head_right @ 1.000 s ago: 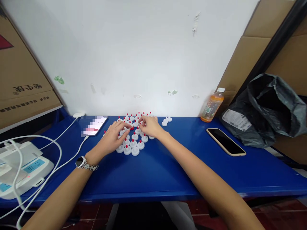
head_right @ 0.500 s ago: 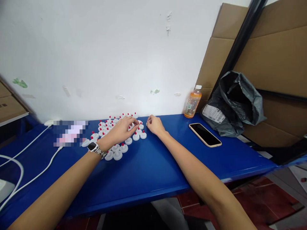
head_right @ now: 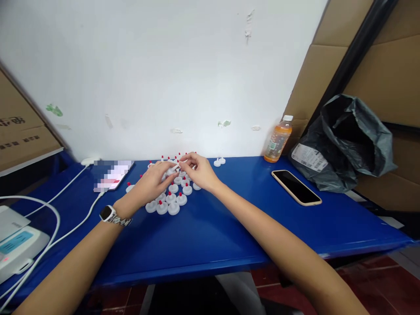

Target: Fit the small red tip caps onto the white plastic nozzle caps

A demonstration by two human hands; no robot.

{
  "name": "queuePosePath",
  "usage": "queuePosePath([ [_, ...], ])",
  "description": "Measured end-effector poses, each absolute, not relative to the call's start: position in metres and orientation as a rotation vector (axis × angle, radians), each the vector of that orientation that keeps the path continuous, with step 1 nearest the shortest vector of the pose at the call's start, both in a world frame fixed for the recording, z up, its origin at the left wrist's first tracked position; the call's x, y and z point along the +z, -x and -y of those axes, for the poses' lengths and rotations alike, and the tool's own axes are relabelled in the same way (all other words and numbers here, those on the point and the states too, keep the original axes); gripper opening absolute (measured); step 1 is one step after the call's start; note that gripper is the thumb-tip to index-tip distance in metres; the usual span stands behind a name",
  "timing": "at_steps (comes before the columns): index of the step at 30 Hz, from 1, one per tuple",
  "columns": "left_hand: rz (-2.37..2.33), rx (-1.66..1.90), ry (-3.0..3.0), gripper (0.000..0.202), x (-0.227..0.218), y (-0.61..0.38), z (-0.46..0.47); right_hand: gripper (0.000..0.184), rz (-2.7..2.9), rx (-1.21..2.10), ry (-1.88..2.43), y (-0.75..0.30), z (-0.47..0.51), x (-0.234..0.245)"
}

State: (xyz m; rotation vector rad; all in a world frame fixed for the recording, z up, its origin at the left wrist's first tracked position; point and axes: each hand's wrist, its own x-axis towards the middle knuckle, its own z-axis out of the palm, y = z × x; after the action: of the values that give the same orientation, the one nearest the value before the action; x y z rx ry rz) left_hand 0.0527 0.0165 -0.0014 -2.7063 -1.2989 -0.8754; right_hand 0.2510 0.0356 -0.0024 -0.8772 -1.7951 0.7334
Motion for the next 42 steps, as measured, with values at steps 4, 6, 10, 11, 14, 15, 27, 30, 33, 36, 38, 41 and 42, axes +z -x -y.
queuePosePath([
  [4,1.495,-0.913,2.629,0.035,-0.008,-0.021,-0.01,0.014,2.05,0.428,1.045,-0.232,-0.049,-0.001],
  [6,1.561,-0.9,2.611,0.034,-0.01,-0.014,-0.008,0.014,2.206,0.209,1.161,-0.218,-0.057,0.0],
  [10,1.648,-0.877,2.583,0.031,-0.014,-0.009,-0.008,0.018,2.463,-0.079,1.314,-0.192,-0.07,0.001],
  [11,1.655,-0.875,2.582,0.03,-0.015,-0.009,-0.009,0.019,2.515,-0.103,1.326,-0.188,-0.071,0.001],
  [14,1.637,-0.876,2.594,0.028,-0.018,-0.009,-0.009,0.019,2.593,-0.109,1.352,-0.18,-0.075,0.0],
  [15,1.623,-0.877,2.604,0.028,-0.019,-0.009,-0.009,0.019,2.6,-0.088,1.37,-0.179,-0.076,-0.001],
  [27,1.624,-0.859,2.576,0.029,-0.018,-0.012,-0.006,0.023,2.479,0.098,1.379,-0.187,-0.086,-0.015],
  [30,1.662,-0.83,2.528,0.029,-0.016,-0.011,-0.005,0.027,2.49,0.1,1.369,-0.186,-0.087,-0.016],
  [33,1.697,-0.795,2.515,0.029,-0.016,-0.011,-0.005,0.022,2.505,0.114,1.365,-0.183,-0.089,-0.016],
  [36,1.707,-0.783,2.523,0.028,-0.018,-0.011,-0.006,0.019,2.498,0.114,1.358,-0.183,-0.089,-0.017],
  [38,1.693,-0.788,2.527,0.028,-0.019,-0.012,-0.006,0.019,2.482,0.132,1.356,-0.184,-0.089,-0.018],
  [41,1.669,-0.786,2.535,0.028,-0.02,-0.012,-0.006,0.018,2.453,0.187,1.34,-0.19,-0.088,-0.017],
  [42,1.665,-0.786,2.537,0.028,-0.02,-0.012,-0.006,0.019,2.443,0.2,1.336,-0.192,-0.087,-0.016],
])
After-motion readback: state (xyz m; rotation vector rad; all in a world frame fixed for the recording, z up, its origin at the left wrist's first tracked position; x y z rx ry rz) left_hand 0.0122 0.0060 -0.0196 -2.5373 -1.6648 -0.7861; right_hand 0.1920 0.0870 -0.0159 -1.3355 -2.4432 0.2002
